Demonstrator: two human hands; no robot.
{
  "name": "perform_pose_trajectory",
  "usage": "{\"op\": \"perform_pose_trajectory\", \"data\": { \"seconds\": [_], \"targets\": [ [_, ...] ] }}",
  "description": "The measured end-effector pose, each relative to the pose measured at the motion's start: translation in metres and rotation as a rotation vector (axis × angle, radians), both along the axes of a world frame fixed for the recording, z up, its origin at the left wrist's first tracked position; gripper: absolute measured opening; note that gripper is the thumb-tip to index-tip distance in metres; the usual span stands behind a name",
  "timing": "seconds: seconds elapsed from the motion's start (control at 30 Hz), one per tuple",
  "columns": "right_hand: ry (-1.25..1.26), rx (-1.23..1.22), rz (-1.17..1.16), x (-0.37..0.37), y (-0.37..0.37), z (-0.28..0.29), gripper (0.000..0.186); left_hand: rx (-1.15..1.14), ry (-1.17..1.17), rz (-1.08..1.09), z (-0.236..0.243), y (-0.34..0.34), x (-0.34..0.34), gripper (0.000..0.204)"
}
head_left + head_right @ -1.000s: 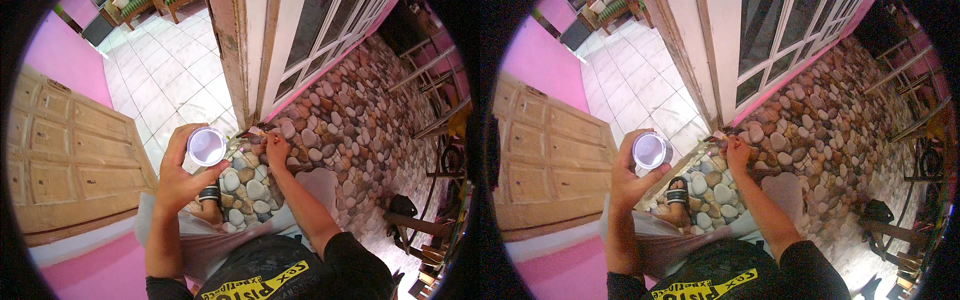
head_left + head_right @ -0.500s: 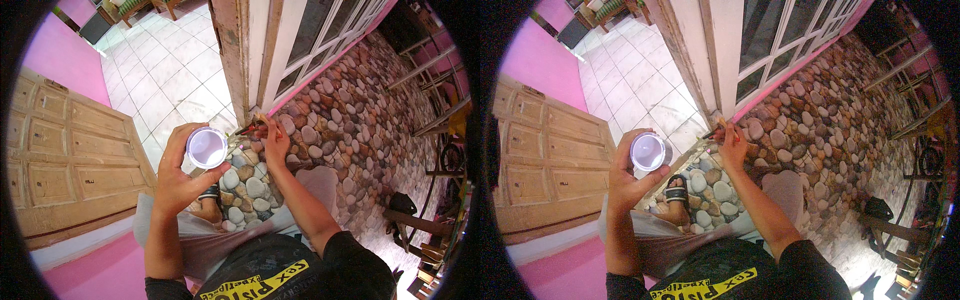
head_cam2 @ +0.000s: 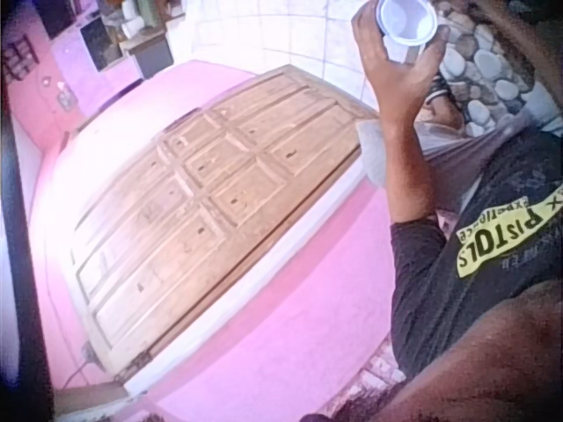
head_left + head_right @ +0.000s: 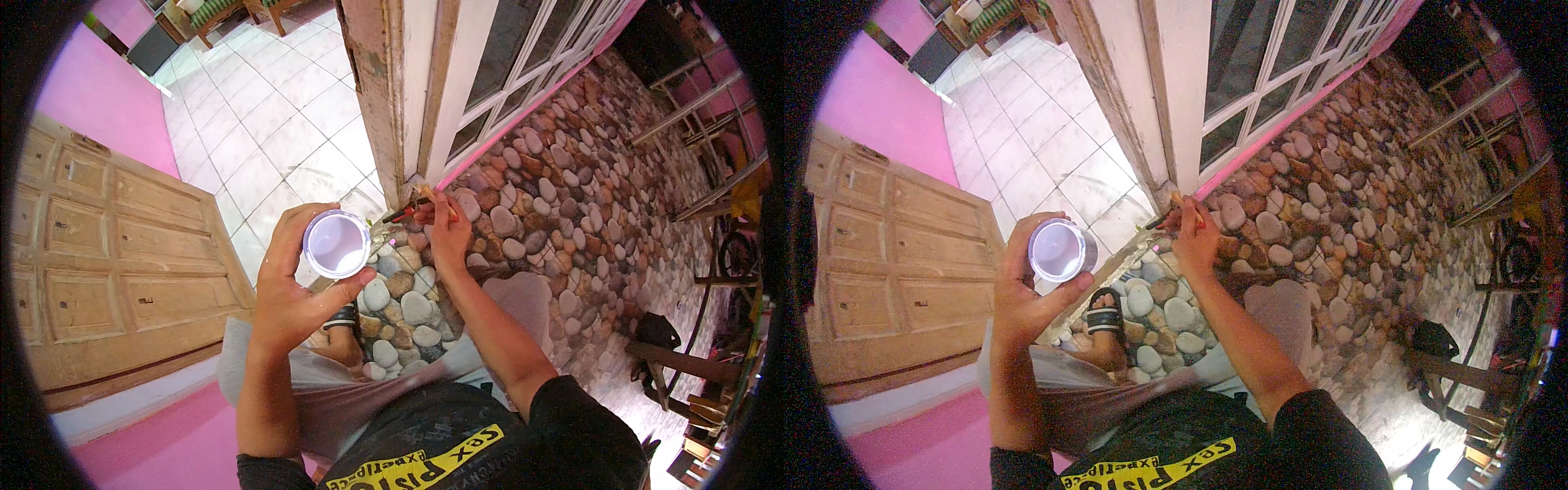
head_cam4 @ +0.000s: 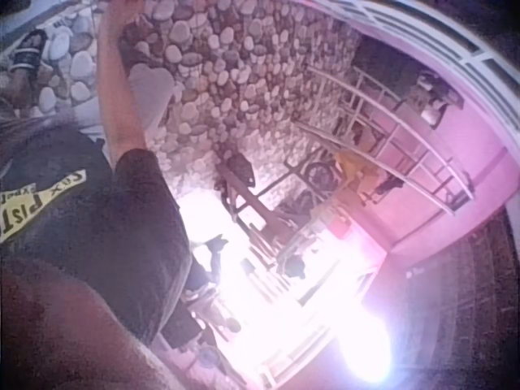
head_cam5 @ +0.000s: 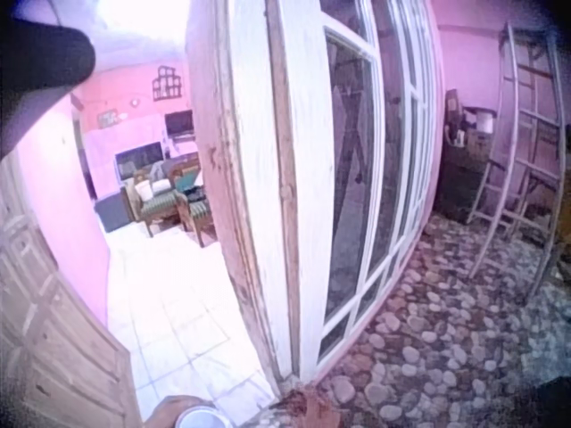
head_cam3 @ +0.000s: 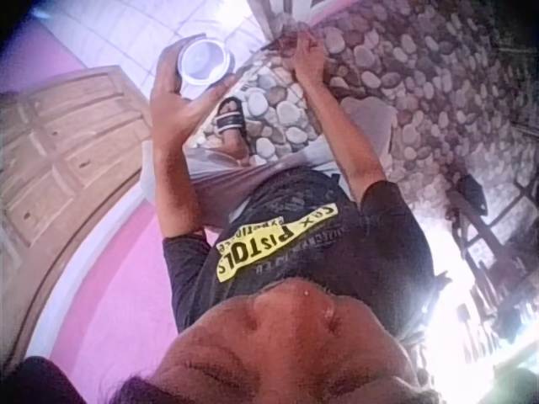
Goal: The person wipes a wooden door frame with a cloth and then applies white paint to the frame using a brush and a small can, performing vertical brush strokes.
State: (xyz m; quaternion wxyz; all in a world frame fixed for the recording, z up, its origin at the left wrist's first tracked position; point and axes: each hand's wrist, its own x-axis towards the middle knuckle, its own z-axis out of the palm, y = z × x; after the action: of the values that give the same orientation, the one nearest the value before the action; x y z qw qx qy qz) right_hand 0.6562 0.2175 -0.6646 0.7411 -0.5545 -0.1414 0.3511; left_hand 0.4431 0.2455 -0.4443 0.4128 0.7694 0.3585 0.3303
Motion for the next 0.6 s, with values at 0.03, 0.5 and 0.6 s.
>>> {"op": "perform_pose_trajectory", "data": {
  "seconds": [0.03, 0.5, 0.6],
  "targets": [
    [-0.109, -0.065, 0.003, 0.001, -0.013, 0.004, 0.031, 0.013, 0.004, -0.002, 0.0, 0.0, 0.0, 0.066],
    [-0.116, 0.004, 0.03, -0.004, -0.004, 0.028, 0.031, -0.003, 0.001, -0.01, 0.001, -0.002, 0.003, 0.067],
    [-0.113, -0.023, 0.045, -0.005, -0.026, 0.039, 0.031, 0.002, -0.003, -0.017, -0.001, -0.002, 0.001, 0.067]
  ]
}}
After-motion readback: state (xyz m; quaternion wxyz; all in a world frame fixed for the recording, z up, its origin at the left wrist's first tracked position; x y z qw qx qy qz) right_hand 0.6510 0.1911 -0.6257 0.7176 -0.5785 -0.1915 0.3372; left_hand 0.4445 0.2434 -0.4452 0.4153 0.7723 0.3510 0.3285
